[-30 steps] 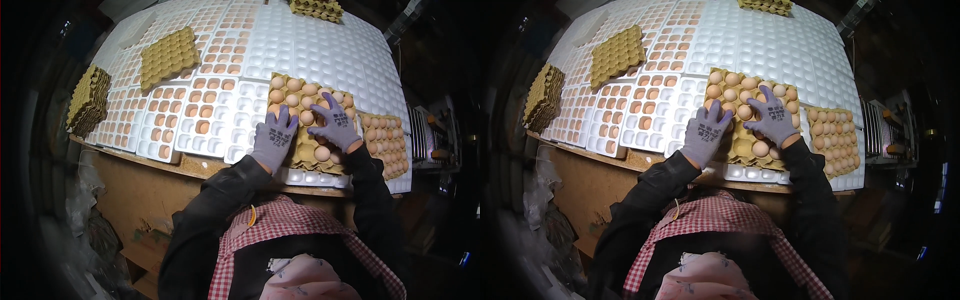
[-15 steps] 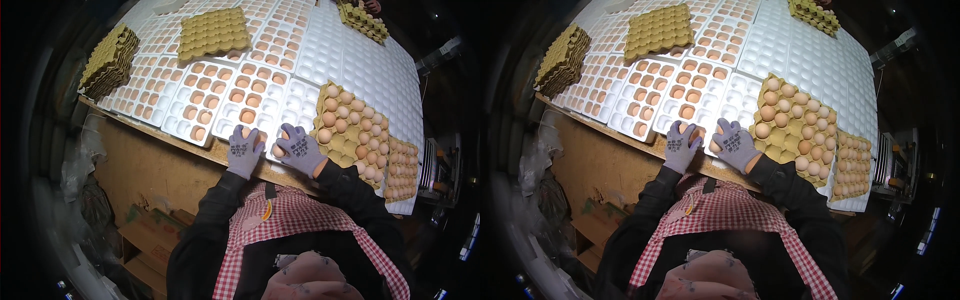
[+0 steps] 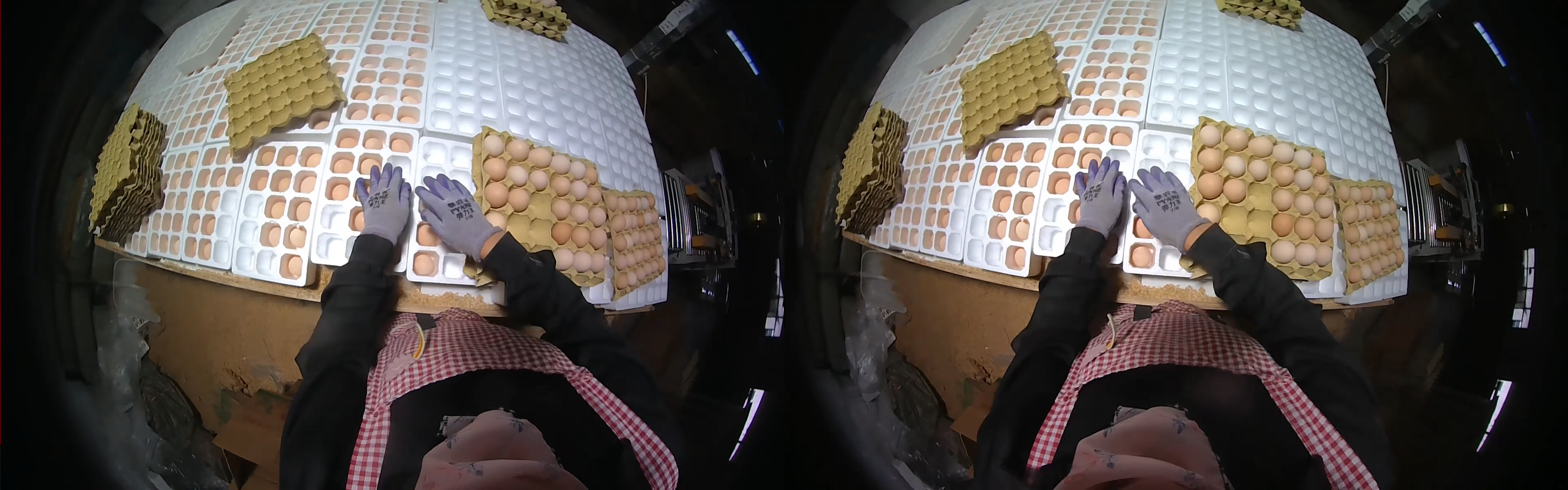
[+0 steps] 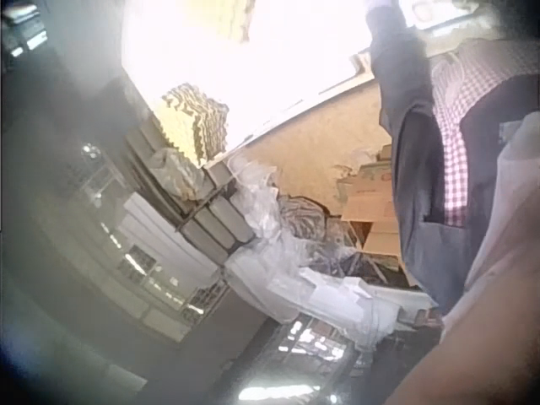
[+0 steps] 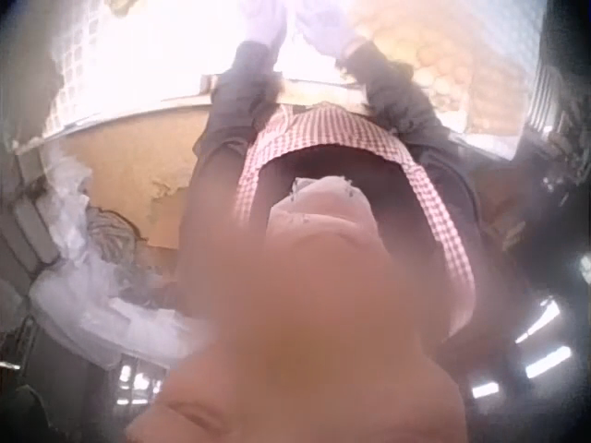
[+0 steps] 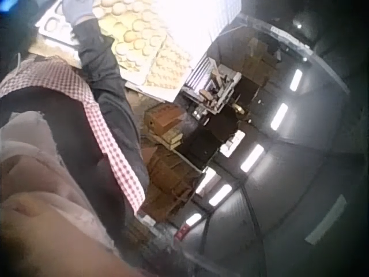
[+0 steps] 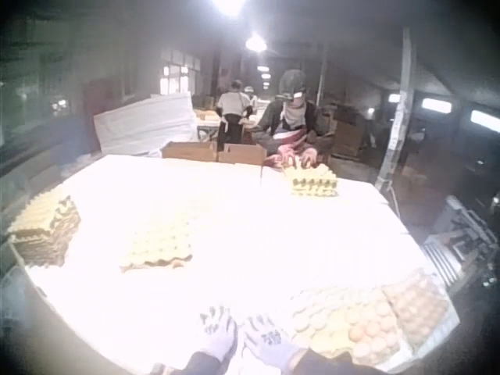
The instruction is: The person sorts eggs from one tray into another, transferring them by hand while wearing gloves at a workspace.
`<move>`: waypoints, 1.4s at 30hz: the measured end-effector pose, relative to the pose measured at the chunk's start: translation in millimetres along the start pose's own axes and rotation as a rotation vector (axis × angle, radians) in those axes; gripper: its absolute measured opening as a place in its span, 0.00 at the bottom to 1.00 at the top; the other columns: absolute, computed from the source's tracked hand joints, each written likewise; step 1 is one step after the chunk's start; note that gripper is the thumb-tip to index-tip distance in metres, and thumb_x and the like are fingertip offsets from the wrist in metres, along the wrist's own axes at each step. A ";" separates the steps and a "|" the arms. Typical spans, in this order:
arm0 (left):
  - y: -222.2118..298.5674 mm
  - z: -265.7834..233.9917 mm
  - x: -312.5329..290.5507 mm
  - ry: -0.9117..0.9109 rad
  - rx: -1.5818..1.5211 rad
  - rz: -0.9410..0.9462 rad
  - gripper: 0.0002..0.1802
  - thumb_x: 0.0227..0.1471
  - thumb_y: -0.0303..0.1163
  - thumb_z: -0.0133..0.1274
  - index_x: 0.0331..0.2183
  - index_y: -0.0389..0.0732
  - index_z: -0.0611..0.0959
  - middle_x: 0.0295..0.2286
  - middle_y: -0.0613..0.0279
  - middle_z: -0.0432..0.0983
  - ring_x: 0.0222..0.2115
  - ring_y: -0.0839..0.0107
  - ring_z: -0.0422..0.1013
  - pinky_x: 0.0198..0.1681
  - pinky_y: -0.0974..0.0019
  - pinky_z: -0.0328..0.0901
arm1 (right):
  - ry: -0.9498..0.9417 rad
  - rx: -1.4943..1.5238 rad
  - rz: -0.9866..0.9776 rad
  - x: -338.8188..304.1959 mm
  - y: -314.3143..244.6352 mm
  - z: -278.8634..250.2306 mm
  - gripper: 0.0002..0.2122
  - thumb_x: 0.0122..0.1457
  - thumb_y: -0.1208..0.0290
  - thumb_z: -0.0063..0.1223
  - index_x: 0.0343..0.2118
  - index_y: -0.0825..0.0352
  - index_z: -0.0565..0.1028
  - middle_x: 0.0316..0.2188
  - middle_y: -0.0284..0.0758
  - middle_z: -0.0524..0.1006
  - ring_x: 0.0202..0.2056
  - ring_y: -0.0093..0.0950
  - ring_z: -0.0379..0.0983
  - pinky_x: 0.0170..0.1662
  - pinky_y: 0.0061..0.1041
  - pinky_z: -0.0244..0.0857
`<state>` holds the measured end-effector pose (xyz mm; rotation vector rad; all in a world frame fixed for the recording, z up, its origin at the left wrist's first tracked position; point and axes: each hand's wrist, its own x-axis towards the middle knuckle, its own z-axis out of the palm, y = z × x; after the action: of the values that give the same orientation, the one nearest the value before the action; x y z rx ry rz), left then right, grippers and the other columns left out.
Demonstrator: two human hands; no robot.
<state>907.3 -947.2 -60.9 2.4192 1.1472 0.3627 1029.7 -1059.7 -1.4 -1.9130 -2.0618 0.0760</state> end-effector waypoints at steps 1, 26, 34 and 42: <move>7.9 -4.4 -3.2 -0.014 -0.010 0.004 0.26 0.58 0.41 0.39 0.56 0.42 0.67 0.56 0.53 0.61 0.61 0.54 0.49 0.63 0.46 0.34 | 0.065 0.142 0.021 -3.4 -6.0 -40.4 0.16 0.58 0.70 0.44 0.50 0.65 0.69 0.49 0.42 0.70 0.50 0.40 0.65 0.54 0.36 0.59; 132.3 -45.1 12.2 -0.111 -0.436 0.422 0.22 0.47 0.31 0.56 0.47 0.49 0.74 0.44 0.56 0.68 0.39 0.58 0.71 0.39 0.61 0.69 | 0.196 1.015 0.544 -95.8 135.9 -152.2 0.25 0.52 0.61 0.56 0.53 0.62 0.69 0.46 0.37 0.71 0.46 0.31 0.71 0.46 0.27 0.67; 170.3 -21.8 42.9 0.022 0.245 0.330 0.21 0.42 0.31 0.57 0.42 0.51 0.74 0.45 0.57 0.62 0.44 0.55 0.64 0.38 0.61 0.70 | -0.046 -0.289 0.435 -70.2 134.7 -131.5 0.20 0.37 0.59 0.62 0.38 0.54 0.77 0.50 0.31 0.65 0.43 0.37 0.65 0.44 0.33 0.66; 58.6 -52.8 9.3 0.321 -0.012 -0.097 0.26 0.41 0.39 0.63 0.45 0.51 0.76 0.51 0.52 0.59 0.49 0.52 0.59 0.49 0.55 0.62 | -0.051 0.017 0.113 21.4 35.5 -99.6 0.16 0.42 0.60 0.60 0.36 0.55 0.75 0.46 0.36 0.67 0.43 0.36 0.68 0.41 0.33 0.68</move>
<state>930.5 -958.4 14.2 2.3403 1.3846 0.7453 1089.9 -1053.2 87.8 -2.0367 -1.9768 0.1700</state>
